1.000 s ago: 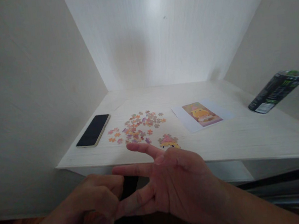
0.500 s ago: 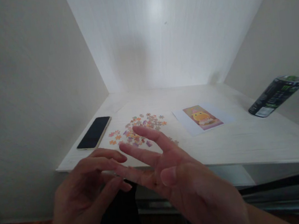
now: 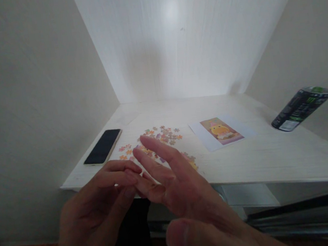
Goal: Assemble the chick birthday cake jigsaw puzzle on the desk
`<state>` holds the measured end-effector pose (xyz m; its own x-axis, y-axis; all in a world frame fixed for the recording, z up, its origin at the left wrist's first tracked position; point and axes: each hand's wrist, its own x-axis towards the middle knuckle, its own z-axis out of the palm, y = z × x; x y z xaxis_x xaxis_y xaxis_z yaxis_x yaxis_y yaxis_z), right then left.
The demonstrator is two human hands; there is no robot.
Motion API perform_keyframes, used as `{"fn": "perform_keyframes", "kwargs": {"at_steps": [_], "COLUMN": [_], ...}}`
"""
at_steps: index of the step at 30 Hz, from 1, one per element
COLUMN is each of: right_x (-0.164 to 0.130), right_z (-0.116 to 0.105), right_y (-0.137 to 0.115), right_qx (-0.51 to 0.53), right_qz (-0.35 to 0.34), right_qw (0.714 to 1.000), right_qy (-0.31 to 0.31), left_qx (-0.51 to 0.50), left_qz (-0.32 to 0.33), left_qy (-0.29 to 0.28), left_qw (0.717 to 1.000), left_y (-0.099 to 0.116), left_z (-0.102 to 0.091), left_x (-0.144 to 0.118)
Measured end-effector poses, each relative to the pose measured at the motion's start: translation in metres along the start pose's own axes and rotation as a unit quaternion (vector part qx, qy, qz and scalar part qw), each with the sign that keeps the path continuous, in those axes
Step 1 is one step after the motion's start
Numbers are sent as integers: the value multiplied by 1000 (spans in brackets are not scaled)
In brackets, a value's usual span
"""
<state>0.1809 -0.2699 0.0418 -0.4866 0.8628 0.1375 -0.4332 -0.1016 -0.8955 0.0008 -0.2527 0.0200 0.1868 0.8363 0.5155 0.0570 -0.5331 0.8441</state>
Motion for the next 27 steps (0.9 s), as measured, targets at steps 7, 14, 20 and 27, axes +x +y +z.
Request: {"fn": "perform_keyframes", "kwargs": {"at_steps": [7,14,20,27], "right_x": [0,4,4,-2], "right_z": [3,-7,-13,-5], "right_y": [-17,-3,7,-4], "right_qx": [-86,-100,-131,-161], "right_qz": [-3,-23,-49,-60], "right_qw": [996,994,989,985], "right_qy": [5,-27,-45,4], "left_qx": [40,44,18,11], "left_qz": [7,12,8,25], "left_qy": [26,64,85,103], "left_qw": [999,997,996,994], "left_y": [-2,-5,-8,-12], "left_z": [8,15,19,22], "left_x": [0,1,0,-3]}}
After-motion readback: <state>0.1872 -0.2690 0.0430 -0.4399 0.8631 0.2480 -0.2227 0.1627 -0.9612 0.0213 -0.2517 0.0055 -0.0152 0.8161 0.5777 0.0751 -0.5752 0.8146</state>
